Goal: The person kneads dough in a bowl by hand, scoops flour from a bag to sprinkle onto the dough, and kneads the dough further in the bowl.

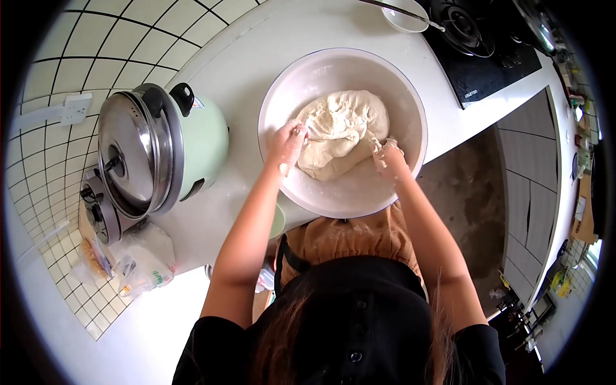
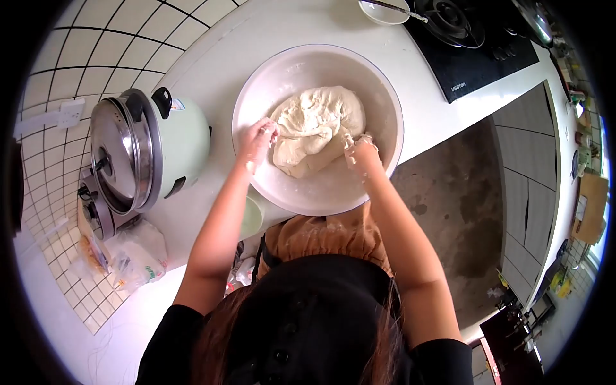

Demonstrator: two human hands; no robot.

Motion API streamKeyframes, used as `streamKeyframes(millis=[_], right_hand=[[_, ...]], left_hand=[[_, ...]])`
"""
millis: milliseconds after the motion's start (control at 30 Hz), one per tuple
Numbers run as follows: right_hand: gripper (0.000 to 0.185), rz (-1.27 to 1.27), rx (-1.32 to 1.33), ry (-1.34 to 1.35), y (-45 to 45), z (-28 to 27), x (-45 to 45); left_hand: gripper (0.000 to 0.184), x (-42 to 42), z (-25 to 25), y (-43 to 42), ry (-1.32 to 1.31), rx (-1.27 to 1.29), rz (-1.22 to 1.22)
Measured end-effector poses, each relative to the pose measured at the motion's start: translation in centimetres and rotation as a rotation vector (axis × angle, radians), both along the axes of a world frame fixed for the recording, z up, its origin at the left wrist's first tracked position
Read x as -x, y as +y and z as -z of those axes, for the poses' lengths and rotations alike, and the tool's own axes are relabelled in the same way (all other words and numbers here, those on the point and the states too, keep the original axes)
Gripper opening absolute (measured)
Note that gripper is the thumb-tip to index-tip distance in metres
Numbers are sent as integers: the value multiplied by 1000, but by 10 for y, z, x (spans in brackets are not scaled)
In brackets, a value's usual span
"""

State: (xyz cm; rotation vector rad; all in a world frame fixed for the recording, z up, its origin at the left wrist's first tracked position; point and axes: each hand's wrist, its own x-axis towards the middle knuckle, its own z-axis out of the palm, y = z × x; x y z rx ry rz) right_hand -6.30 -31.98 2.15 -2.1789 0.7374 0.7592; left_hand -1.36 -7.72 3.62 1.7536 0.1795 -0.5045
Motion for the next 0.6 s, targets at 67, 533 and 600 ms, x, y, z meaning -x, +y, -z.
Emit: streamKeyframes(millis=[67,533,600], right_hand=[[60,45,95,-185,10,2,3],[76,-555,3,-361,-22,23,-92],[79,-542,-96,-292,-17,35,-107]], left_hand=[[25,10,-6,-12,-50,-387,3],[33,88,4,-50,270,-69,-181],[30,94,-10,-60,227,104,-252]])
